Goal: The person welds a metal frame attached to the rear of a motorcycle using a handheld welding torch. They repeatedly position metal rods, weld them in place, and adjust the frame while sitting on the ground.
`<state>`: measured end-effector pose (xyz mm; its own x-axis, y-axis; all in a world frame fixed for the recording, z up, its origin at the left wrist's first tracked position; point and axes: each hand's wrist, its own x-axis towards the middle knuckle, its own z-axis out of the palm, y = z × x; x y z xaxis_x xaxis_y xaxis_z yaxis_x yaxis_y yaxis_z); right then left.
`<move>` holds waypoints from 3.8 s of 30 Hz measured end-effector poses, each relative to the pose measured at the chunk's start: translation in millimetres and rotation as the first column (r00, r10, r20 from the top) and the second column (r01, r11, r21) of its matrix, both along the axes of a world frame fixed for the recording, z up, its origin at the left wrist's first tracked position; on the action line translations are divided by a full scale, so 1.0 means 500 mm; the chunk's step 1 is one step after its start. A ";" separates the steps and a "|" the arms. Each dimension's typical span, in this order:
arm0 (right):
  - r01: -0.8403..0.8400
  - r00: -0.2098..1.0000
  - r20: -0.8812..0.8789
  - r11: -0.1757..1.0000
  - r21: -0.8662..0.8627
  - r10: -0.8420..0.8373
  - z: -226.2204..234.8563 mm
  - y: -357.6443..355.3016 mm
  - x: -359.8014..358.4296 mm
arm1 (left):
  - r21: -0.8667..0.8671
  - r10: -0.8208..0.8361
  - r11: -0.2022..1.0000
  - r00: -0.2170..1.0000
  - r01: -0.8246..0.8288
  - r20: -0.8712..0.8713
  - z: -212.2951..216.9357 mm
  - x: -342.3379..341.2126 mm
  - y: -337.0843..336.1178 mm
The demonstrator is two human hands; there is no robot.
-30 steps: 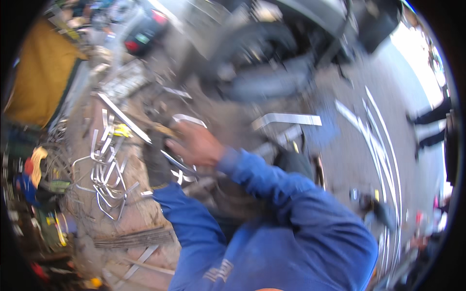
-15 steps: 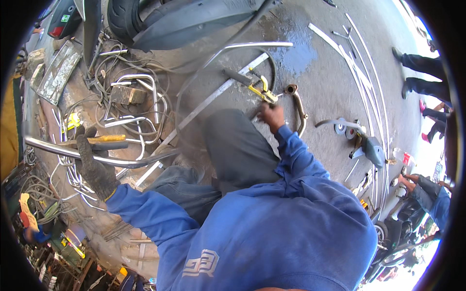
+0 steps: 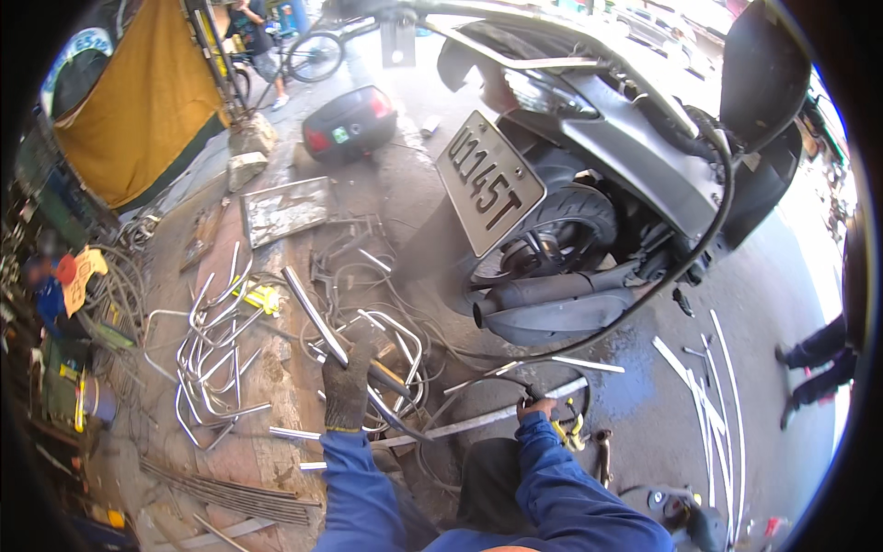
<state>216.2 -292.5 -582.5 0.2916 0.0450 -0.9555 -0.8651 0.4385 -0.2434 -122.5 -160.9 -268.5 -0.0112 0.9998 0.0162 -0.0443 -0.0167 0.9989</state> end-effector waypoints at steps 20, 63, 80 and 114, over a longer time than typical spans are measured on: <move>-0.791 -0.265 0.776 0.330 -0.514 0.573 1.476 -0.213 -0.057 | -0.238 0.475 0.803 0.828 -0.546 -0.299 0.356 -0.257 -0.107; 0.105 -0.825 -0.357 0.500 -0.859 -0.439 1.546 0.203 0.191 | -0.651 0.768 0.398 0.623 -0.646 -0.148 0.427 0.267 -0.619; 0.126 -0.858 -0.303 0.402 -0.907 -0.415 1.554 0.215 0.176 | -0.670 0.825 0.377 0.560 -0.640 -0.071 0.384 0.287 -0.612; 0.213 -0.892 -0.296 0.261 -0.942 -0.341 1.547 0.199 0.173 | -0.671 0.795 0.375 0.594 -0.639 -0.121 0.362 0.248 -0.616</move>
